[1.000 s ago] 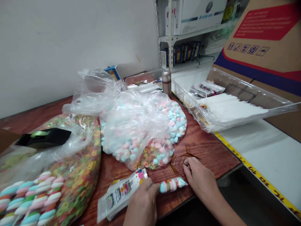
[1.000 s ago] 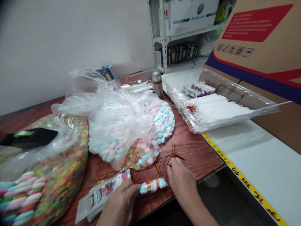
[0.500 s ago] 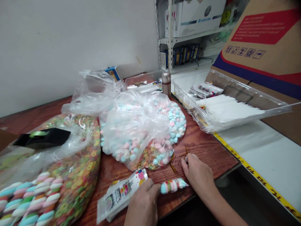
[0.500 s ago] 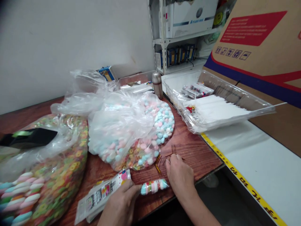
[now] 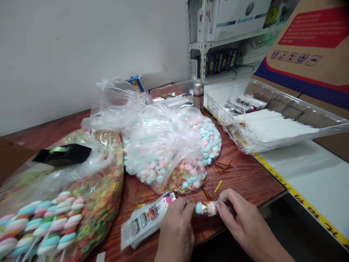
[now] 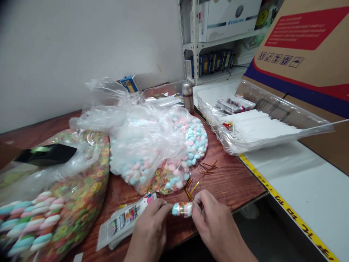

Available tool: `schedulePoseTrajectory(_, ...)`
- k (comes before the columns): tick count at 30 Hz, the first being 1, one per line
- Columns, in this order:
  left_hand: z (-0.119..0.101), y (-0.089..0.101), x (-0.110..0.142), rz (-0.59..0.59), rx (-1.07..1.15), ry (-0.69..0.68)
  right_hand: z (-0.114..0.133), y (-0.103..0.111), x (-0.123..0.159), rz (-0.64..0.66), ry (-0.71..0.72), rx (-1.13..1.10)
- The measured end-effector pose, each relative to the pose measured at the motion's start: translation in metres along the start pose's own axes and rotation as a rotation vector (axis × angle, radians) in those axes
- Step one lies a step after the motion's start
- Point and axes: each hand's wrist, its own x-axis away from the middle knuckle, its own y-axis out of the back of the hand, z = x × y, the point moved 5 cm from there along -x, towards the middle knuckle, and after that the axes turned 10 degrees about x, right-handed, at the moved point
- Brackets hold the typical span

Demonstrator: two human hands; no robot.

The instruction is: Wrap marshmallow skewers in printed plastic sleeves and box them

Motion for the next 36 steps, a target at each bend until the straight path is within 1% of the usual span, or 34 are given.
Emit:
schedulePoseTrajectory(1,-0.001,0.0,-0.003,-0.012,-0.017,0.004,0.008,0.008,0.003,-0.055,0.048,-0.054)
schedulePoseTrajectory(3,-0.001,-0.001,-0.007,-0.041,-0.055,0.012,0.021,0.023,0.007,-0.175,0.117,-0.066)
schedulePoseTrajectory(4,-0.001,-0.001,-0.009,-0.057,-0.068,0.011,0.026,0.028,0.009,-0.212,0.134,-0.061)
schedulePoseTrajectory(5,-0.002,-0.002,-0.01,-0.074,-0.072,0.006,0.03,0.029,0.01,-0.22,0.138,-0.08)
schedulePoseTrajectory(6,-0.004,-0.002,-0.011,-0.093,-0.066,-0.002,0.032,0.027,0.01,-0.195,0.129,-0.13)
schedulePoseTrajectory(8,-0.008,-0.003,-0.01,-0.128,-0.041,-0.018,0.035,0.014,0.007,-0.067,0.07,-0.298)
schedulePoseTrajectory(10,-0.013,-0.003,-0.008,-0.179,-0.019,-0.04,0.036,-0.007,0.005,0.095,-0.05,-0.479)
schedulePoseTrajectory(12,-0.017,-0.001,-0.006,-0.238,-0.01,-0.074,0.035,-0.026,0.003,0.215,-0.192,-0.642)
schedulePoseTrajectory(13,-0.018,-0.001,-0.004,-0.261,-0.005,-0.096,0.034,-0.033,0.002,0.246,-0.255,-0.711)
schedulePoseTrajectory(15,-0.02,-0.001,-0.003,-0.274,0.01,-0.129,0.033,-0.04,0.001,0.259,-0.337,-0.813)
schedulePoseTrajectory(18,-0.018,-0.003,-0.003,-0.251,0.069,-0.106,0.03,-0.04,0.0,0.231,-0.365,-0.831)
schedulePoseTrajectory(20,-0.016,-0.001,-0.006,-0.254,0.181,-0.052,0.027,-0.041,0.001,0.207,-0.362,-0.772)
schedulePoseTrajectory(22,-0.013,0.0,-0.01,-0.244,0.358,0.048,0.023,-0.042,0.002,0.163,-0.348,-0.659)
schedulePoseTrajectory(23,-0.01,-0.001,-0.013,-0.226,0.473,0.133,0.021,-0.043,0.003,0.131,-0.334,-0.589)
schedulePoseTrajectory(24,-0.007,-0.005,-0.015,-0.196,0.611,0.248,0.019,-0.044,0.004,0.091,-0.313,-0.518)
schedulePoseTrajectory(26,0.001,-0.016,-0.017,-0.138,0.941,0.526,0.017,-0.045,0.005,0.009,-0.266,-0.412)
schedulePoseTrajectory(27,0.002,-0.023,-0.016,-0.122,1.117,0.65,0.017,-0.047,0.005,-0.024,-0.246,-0.391)
schedulePoseTrajectory(28,0.002,-0.029,-0.016,-0.112,1.278,0.742,0.017,-0.048,0.006,-0.05,-0.236,-0.394)
schedulePoseTrajectory(29,0.001,-0.033,-0.016,-0.113,1.406,0.799,0.017,-0.049,0.006,-0.065,-0.239,-0.42)
schedulePoseTrajectory(30,0.0,-0.035,-0.016,-0.127,1.496,0.826,0.017,-0.05,0.006,-0.069,-0.251,-0.468)
schedulePoseTrajectory(32,-0.002,-0.038,-0.017,-0.155,1.591,0.833,0.017,-0.052,0.006,-0.039,-0.273,-0.59)
schedulePoseTrajectory(34,-0.002,-0.038,-0.017,-0.179,1.629,0.833,0.019,-0.053,0.005,0.034,-0.263,-0.672)
schedulePoseTrajectory(36,-0.002,-0.039,-0.018,-0.192,1.635,0.823,0.022,-0.051,0.003,0.108,-0.226,-0.681)
